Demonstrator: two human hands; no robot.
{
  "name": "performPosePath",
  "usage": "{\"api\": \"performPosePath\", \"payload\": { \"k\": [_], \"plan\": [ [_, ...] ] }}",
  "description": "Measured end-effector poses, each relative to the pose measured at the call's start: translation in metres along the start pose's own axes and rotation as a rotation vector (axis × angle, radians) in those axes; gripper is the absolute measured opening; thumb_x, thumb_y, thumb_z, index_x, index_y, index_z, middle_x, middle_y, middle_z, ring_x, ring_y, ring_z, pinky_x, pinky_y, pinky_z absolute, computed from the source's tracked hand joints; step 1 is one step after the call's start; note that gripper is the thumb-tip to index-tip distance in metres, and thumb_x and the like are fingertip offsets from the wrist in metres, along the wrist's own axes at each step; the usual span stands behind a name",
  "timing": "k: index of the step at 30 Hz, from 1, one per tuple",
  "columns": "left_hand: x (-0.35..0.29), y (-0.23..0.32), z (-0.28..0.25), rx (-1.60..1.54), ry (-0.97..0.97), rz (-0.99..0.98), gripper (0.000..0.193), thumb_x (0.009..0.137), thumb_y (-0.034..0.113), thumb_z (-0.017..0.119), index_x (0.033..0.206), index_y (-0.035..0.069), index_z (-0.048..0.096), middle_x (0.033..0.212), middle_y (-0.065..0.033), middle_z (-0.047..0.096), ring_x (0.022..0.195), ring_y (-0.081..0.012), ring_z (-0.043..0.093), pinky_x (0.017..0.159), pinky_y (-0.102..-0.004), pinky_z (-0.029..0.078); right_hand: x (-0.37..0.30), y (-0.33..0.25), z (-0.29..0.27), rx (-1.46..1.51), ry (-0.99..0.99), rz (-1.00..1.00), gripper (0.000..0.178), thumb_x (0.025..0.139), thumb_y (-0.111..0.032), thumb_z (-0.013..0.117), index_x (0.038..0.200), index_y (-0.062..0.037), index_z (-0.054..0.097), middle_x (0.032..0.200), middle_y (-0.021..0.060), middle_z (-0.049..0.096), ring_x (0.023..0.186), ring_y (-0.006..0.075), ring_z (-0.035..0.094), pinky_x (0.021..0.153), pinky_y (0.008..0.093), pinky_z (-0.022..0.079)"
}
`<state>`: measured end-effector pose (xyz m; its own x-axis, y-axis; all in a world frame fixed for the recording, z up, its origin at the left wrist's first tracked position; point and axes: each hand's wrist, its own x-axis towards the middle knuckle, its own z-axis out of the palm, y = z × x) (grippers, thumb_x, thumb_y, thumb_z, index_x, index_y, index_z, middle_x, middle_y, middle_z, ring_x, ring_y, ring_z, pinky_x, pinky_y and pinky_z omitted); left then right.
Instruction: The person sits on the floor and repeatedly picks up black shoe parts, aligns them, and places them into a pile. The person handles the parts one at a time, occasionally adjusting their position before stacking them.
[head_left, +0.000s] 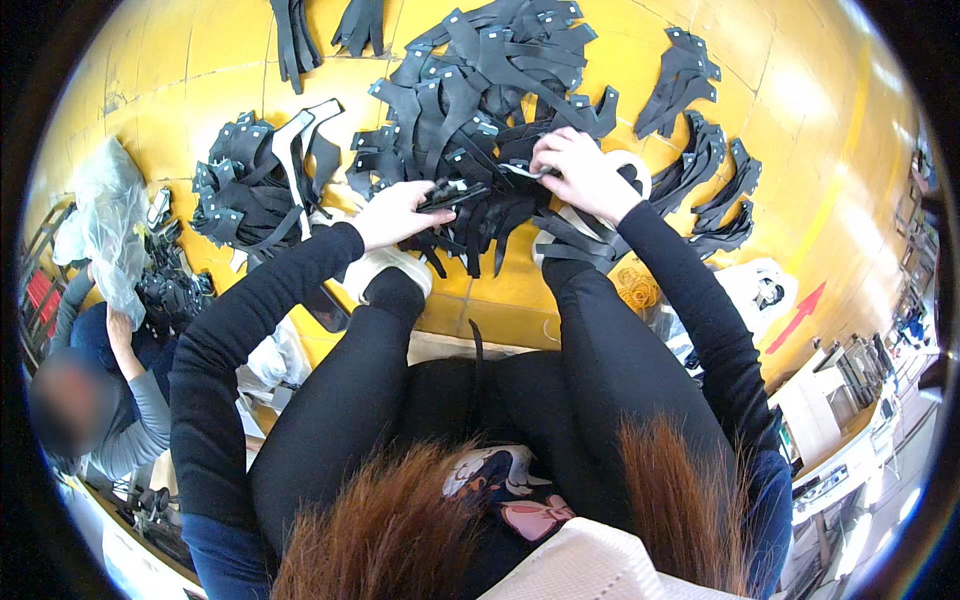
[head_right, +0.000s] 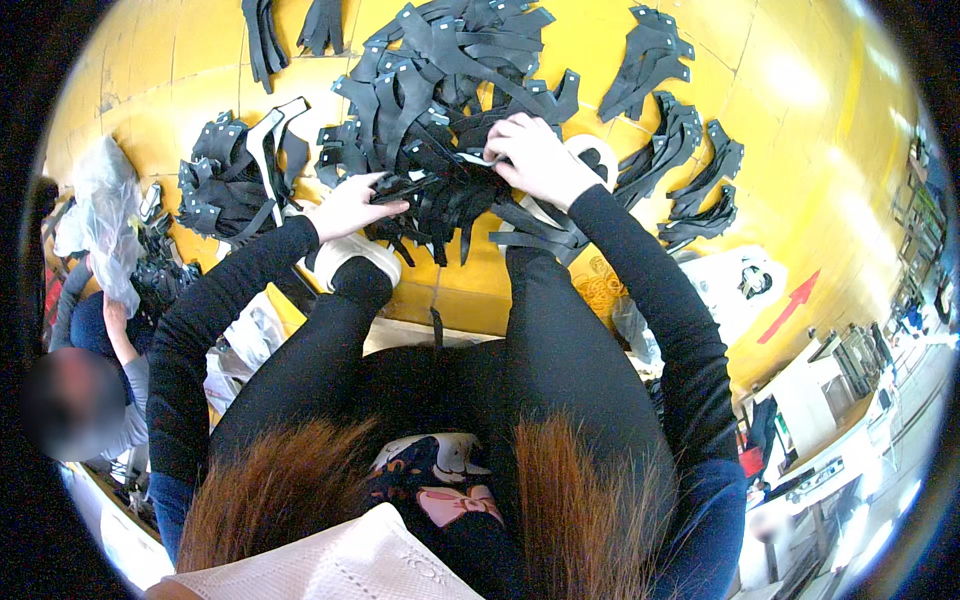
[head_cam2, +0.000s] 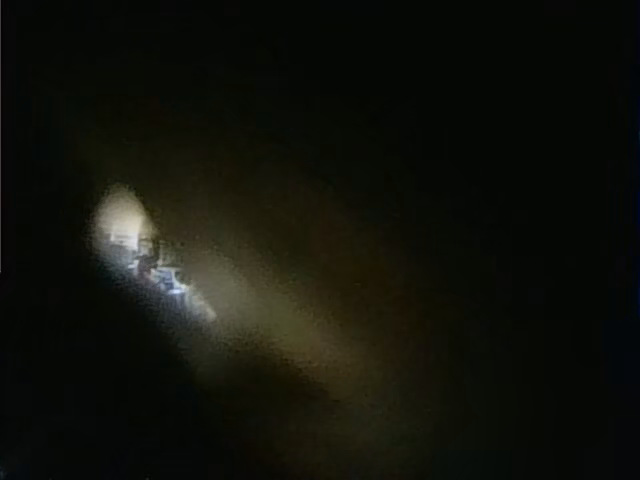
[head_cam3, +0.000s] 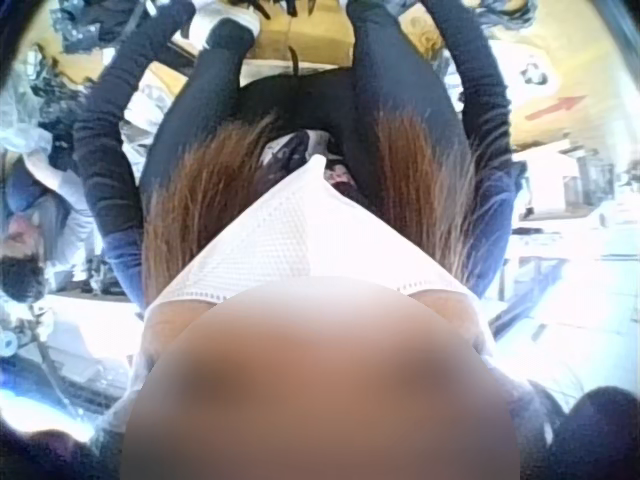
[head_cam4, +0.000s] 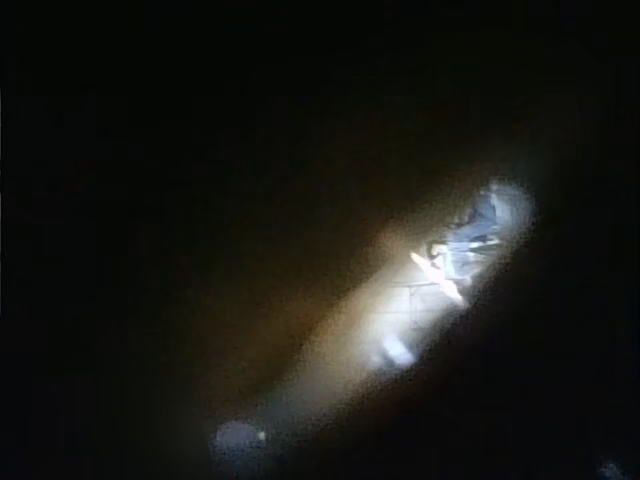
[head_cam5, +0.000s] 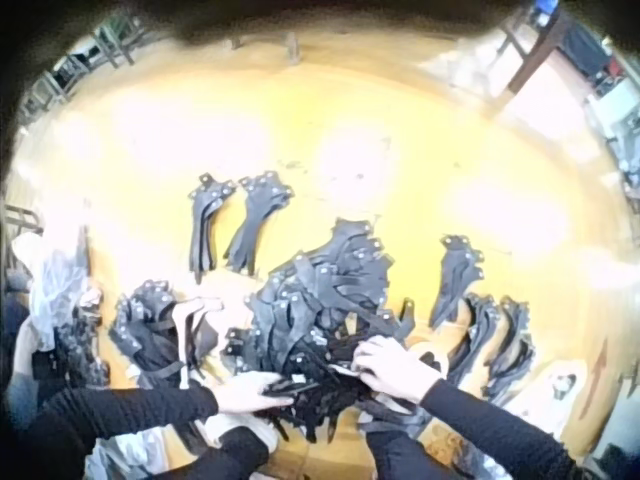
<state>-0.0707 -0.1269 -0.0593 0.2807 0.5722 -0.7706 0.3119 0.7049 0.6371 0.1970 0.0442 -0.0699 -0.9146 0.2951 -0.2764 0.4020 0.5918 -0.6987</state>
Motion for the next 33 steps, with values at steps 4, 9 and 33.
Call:
{"api": "performPosePath", "payload": {
  "k": [4, 9, 33],
  "plan": [
    [0.008, 0.004, -0.011, 0.457, 0.02, 0.427, 0.011, 0.084, 0.01, 0.066, 0.093, 0.004, 0.064, 0.13, -0.01, 0.051, 0.101, -0.03, 0.06, 0.086, -0.0348, 0.049, -0.02, -0.012, -0.006, -0.011, -0.054, -0.044, 0.012, 0.078, -0.01, 0.065, 0.09, -0.0098, 0.065, 0.103, 0.0022, 0.06, 0.11, 0.0235, 0.052, 0.094, 0.0385, 0.041],
    [0.029, 0.031, -0.02, 0.732, 0.149, 0.602, 0.016, 0.071, 0.006, 0.069, 0.086, 0.005, 0.065, 0.149, -0.0083, 0.036, 0.093, -0.0301, 0.065, 0.081, -0.0402, 0.053, -0.021, -0.016, -0.008, -0.041, -0.097, -0.073, 0.013, 0.079, -0.01, 0.065, 0.092, -0.0087, 0.066, 0.107, 0.0035, 0.061, 0.11, 0.0236, 0.053, 0.095, 0.0374, 0.041],
    [0.03, 0.026, -0.005, 0.811, 0.023, 0.555, 0.012, 0.078, 0.009, 0.063, 0.087, 0.002, 0.066, 0.121, -0.0137, 0.052, 0.093, -0.0285, 0.063, 0.081, -0.04, 0.052, -0.007, -0.003, 0.015, -0.172, 0.082, 0.327, 0.04, 0.084, -0.014, 0.064, 0.123, -0.0089, 0.057, 0.085, 0.0095, 0.062, 0.092, 0.0255, 0.059, 0.08, 0.036, 0.046]
  ]
}}
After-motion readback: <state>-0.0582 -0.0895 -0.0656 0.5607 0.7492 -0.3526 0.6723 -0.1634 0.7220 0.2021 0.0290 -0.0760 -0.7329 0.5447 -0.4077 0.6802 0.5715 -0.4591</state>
